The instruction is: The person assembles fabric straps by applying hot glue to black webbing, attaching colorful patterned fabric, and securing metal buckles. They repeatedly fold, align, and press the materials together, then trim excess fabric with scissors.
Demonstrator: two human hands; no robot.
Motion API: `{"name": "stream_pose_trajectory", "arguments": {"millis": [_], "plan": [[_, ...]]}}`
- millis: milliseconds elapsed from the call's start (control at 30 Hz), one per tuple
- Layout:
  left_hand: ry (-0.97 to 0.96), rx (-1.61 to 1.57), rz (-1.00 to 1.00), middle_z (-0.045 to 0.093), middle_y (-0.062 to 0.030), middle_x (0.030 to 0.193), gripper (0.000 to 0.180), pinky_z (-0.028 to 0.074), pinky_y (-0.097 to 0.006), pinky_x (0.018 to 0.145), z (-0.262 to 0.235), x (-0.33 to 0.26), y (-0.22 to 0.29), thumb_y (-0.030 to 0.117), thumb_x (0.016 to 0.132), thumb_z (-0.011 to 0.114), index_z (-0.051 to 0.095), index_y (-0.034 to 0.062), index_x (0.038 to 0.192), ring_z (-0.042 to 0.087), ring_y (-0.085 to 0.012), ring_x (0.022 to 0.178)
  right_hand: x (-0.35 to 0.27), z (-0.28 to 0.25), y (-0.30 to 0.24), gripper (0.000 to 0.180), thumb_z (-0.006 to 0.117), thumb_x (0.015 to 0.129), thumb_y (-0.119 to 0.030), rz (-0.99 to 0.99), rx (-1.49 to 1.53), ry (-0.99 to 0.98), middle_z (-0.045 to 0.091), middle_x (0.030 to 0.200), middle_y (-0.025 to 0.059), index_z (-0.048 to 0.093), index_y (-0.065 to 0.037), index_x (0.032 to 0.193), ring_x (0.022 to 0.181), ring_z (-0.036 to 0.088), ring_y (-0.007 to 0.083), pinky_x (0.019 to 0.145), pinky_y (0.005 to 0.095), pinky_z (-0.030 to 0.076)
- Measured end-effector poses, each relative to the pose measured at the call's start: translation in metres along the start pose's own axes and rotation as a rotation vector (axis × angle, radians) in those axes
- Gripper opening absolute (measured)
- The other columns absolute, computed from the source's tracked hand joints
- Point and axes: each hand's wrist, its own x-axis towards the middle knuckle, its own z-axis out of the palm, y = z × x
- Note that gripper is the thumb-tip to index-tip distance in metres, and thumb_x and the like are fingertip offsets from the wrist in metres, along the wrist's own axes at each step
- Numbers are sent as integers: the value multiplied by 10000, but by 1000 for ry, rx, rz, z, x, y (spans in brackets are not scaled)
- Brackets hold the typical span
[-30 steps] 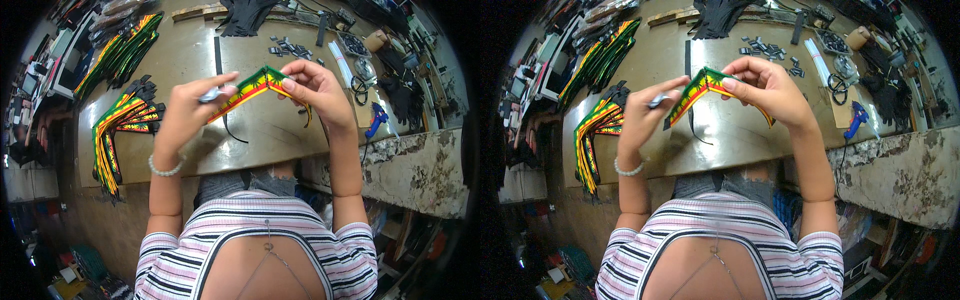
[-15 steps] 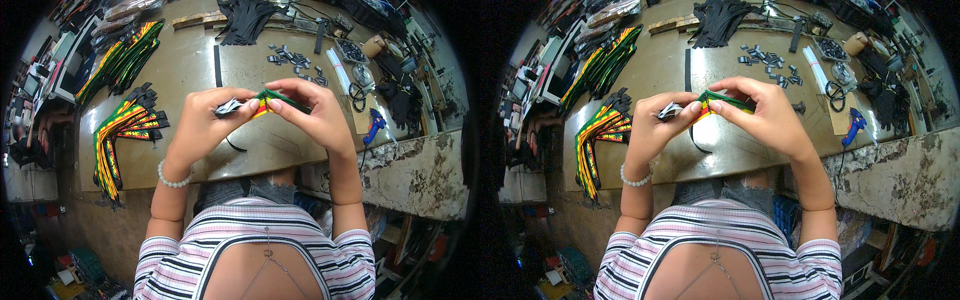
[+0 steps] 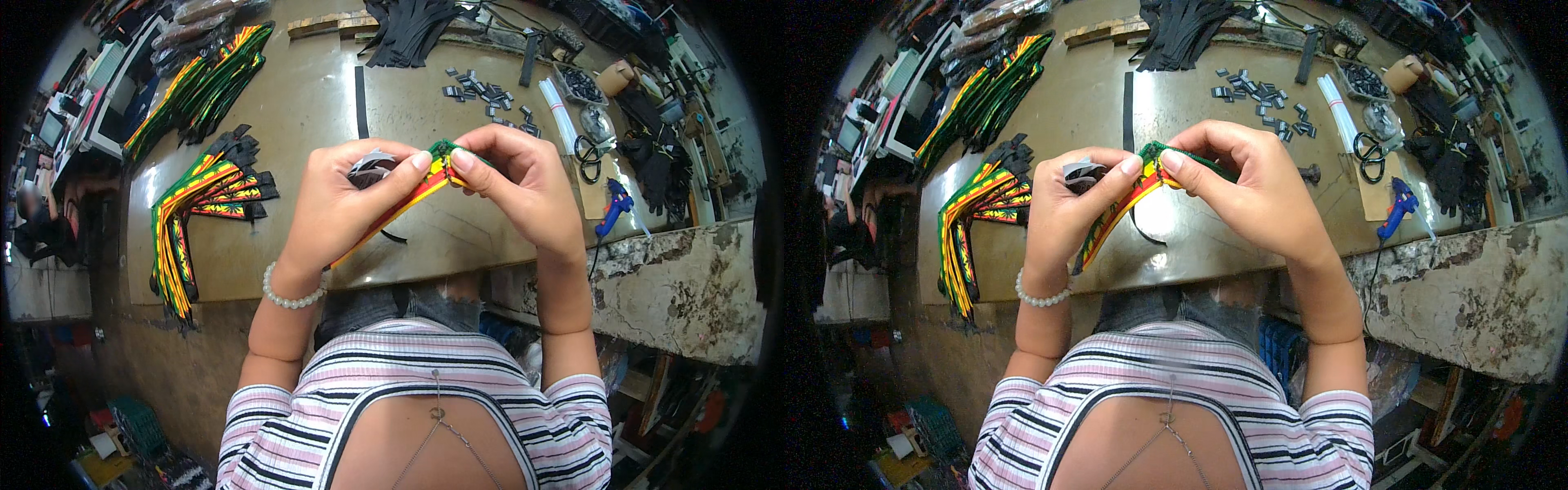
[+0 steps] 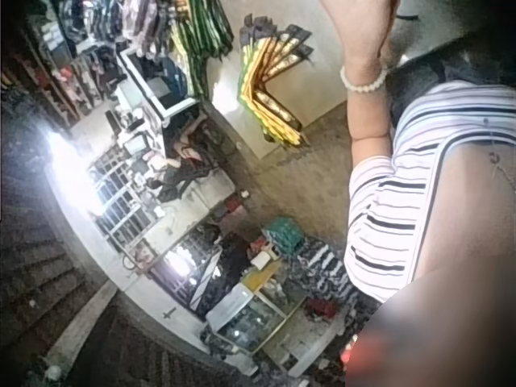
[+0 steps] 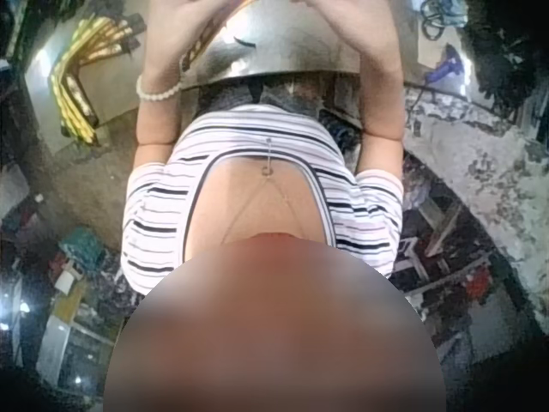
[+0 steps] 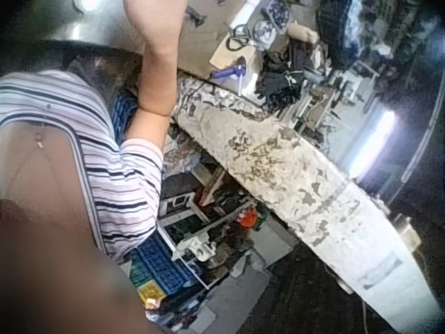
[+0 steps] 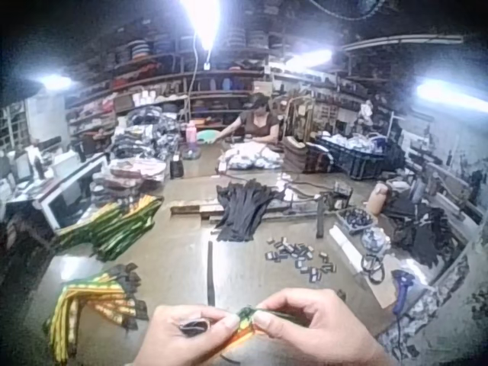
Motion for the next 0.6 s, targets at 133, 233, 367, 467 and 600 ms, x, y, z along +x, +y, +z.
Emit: {"name": "stream_pose_trajectory", "arguments": {"millis": [133, 233, 367, 467, 600], "plan": [[21, 75, 140, 710, -45, 771, 208, 500, -228, 604, 5, 2, 1, 173, 879, 728, 729, -20, 957, 620, -65, 683, -3, 1, 2, 178, 695, 908, -112, -96, -140, -34, 673, 874, 41, 663, 36, 1003, 826, 636, 95, 726, 233, 502], [30, 151, 211, 726, -86, 781, 200, 518, -253, 610, 7, 3, -1, 167, 867, 736, 724, -15, 950, 657, -98, 678, -7, 7, 7, 146, 702, 888, -78, -279, -359, 99, 682, 869, 62, 673, 32, 980, 790, 647, 109, 659, 237, 513], [72, 324, 229, 691, -146, 727, 206, 505, -283, 575, 5, -3, -5, 185, 860, 737, 708, -15, 902, 661, -156, 614, -9, 20, 25, 131, 701, 848, -85, -518, -566, 237, 665, 839, 141, 675, 13, 932, 695, 636, 281, 624, 333, 497], [20, 477, 175, 602, -213, 654, 276, 463, -335, 528, -3, -3, -12, 251, 873, 720, 683, -22, 861, 603, -266, 531, -12, 28, 43, 117, 699, 847, -77, -430, -547, 251, 664, 826, 146, 685, 5, 929, 694, 639, 290, 617, 353, 496], [-100, 572, 25, 630, -198, 673, 301, 479, -327, 560, -13, 0, -26, 278, 883, 711, 694, -22, 901, 609, -221, 552, -4, 34, 61, 113, 697, 850, -69, -234, -377, 266, 684, 828, 140, 713, -7, 943, 734, 675, 252, 636, 331, 508]]}}
